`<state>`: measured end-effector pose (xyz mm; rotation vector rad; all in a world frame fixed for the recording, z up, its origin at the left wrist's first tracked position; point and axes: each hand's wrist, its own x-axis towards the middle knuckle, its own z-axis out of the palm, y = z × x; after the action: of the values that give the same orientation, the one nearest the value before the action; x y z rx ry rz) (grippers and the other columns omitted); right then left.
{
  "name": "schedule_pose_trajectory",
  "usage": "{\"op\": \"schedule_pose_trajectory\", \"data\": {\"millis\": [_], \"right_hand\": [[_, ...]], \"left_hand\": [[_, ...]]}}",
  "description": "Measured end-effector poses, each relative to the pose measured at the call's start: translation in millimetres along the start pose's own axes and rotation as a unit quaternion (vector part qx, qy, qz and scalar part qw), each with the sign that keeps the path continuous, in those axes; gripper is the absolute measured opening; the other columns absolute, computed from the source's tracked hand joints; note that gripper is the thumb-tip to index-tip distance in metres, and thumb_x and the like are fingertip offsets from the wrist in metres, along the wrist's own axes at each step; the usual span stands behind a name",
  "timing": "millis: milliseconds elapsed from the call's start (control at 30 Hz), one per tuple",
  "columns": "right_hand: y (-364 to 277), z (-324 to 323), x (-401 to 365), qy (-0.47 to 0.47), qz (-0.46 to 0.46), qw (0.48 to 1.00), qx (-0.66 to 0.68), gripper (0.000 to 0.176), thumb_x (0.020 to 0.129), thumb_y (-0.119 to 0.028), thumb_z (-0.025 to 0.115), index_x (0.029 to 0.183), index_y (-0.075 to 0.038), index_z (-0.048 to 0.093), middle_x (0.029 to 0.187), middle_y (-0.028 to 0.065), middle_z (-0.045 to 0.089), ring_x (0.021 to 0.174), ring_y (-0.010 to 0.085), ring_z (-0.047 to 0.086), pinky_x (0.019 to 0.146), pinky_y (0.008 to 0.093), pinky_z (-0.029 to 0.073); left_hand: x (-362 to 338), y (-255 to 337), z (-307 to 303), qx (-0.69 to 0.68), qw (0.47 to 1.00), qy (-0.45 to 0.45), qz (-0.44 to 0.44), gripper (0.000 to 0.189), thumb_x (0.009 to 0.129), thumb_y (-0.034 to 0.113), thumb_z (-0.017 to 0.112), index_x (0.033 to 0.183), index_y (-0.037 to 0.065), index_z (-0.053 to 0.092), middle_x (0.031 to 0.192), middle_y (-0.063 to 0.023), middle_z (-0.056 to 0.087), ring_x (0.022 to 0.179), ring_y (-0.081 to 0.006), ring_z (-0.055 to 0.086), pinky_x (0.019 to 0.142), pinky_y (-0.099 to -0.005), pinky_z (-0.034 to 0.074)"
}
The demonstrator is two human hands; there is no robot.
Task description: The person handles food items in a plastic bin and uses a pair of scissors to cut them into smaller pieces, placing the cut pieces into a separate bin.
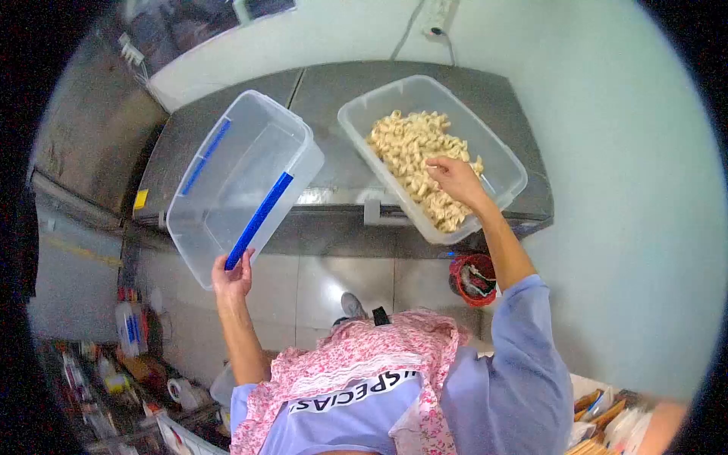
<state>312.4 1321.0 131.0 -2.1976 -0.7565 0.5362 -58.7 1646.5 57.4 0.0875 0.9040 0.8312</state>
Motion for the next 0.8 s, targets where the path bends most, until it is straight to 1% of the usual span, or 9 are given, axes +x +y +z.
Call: {"op": "schedule_pose_trajectory", "data": {"millis": [133,300,333,433,500,567,633,700,800], "right_hand": [[42,-10,69,0.059,0.047,0.997,-0.005,0.036,0.089,-0.025,0.059,0.117,-0.003,0.061,0.104,0.0145,0.066,0.09,0.0206,0.065,0.075,0.0323,0.052],[66,2,140,0.173,0.068,0.977,-0.107,0.04,0.086,-0.028,0.061,0.119,-0.006,0.061,0.112,0.0174,0.064,0.105,0.0316,0.06,0.09,0.0396,0.046],[61,4,145,0.139,0.102,0.98,-0.098,0.042,0.085,-0.03,0.061,0.12,-0.006,0.06,0.113,0.0184,0.063,0.106,0.0335,0.06,0.091,0.0413,0.046],[34,12,156,0.157,0.096,0.966,-0.181,0.046,0.083,-0.034,0.064,0.119,-0.006,0.06,0.115,0.0183,0.062,0.106,0.0344,0.059,0.089,0.0425,0.047],[38,17,166,0.157,0.086,0.952,-0.247,0.04,0.077,-0.032,0.068,0.106,-0.005,0.063,0.106,0.0155,0.063,0.097,0.0344,0.061,0.08,0.0442,0.048],[46,23,169,0.209,0.038,0.94,-0.267,0.036,0.075,-0.03,0.069,0.099,-0.005,0.062,0.1,0.0138,0.063,0.092,0.0338,0.061,0.075,0.045,0.048],[39,17,166,0.21,0.033,0.96,-0.184,0.035,0.073,-0.029,0.07,0.095,-0.004,0.06,0.087,0.0129,0.062,0.082,0.031,0.061,0.07,0.0419,0.048],[39,0,162,0.177,0.025,0.978,-0.11,0.036,0.074,-0.028,0.071,0.099,-0.004,0.06,0.086,0.0128,0.062,0.08,0.0292,0.061,0.069,0.0399,0.048],[1,-15,142,0.116,0.076,0.99,0.009,0.036,0.076,-0.023,0.072,0.106,-0.006,0.06,0.091,0.0095,0.064,0.079,0.0219,0.061,0.072,0.035,0.05]], "left_hand": [[86,11,53,0.031,0.997,-0.006,-0.076,0.049,0.085,0.02,0.053,0.111,-0.02,0.046,0.117,-0.0386,0.05,0.099,-0.0408,0.06,0.079,-0.0351,0.059],[153,-5,107,0.024,0.999,0.002,-0.048,0.044,0.086,0.021,0.054,0.102,-0.019,0.047,0.103,-0.0318,0.055,0.092,-0.0387,0.062,0.076,-0.0368,0.06],[154,-15,115,0.03,0.999,0.0,-0.04,0.044,0.086,0.021,0.055,0.102,-0.019,0.047,0.102,-0.031,0.055,0.091,-0.0383,0.062,0.075,-0.0366,0.06],[149,-20,135,0.041,0.999,-0.013,-0.032,0.043,0.086,0.021,0.056,0.102,-0.017,0.045,0.096,-0.0275,0.055,0.089,-0.036,0.062,0.074,-0.0359,0.06],[154,-23,132,0.027,0.998,-0.007,-0.056,0.042,0.086,0.021,0.055,0.103,-0.016,0.044,0.096,-0.0271,0.055,0.088,-0.0352,0.061,0.074,-0.0357,0.059],[132,-23,123,0.068,0.991,-0.09,-0.074,0.044,0.09,0.028,0.056,0.105,-0.013,0.046,0.097,-0.0237,0.056,0.09,-0.0305,0.061,0.076,-0.0349,0.057],[78,-30,130,0.148,0.975,-0.147,-0.081,0.039,0.093,0.031,0.055,0.103,-0.006,0.053,0.103,-0.0196,0.057,0.092,-0.0255,0.059,0.077,-0.0343,0.054],[39,-41,146,0.237,0.958,-0.09,-0.131,0.041,0.094,0.032,0.055,0.113,-0.004,0.055,0.109,-0.0189,0.06,0.086,-0.0203,0.061,0.075,-0.033,0.053],[9,-63,187,0.396,0.853,-0.315,-0.126,0.035,0.095,0.026,0.053,0.118,0.0,0.056,0.109,-0.0177,0.063,0.079,-0.0166,0.062,0.075,-0.0318,0.052]]}}
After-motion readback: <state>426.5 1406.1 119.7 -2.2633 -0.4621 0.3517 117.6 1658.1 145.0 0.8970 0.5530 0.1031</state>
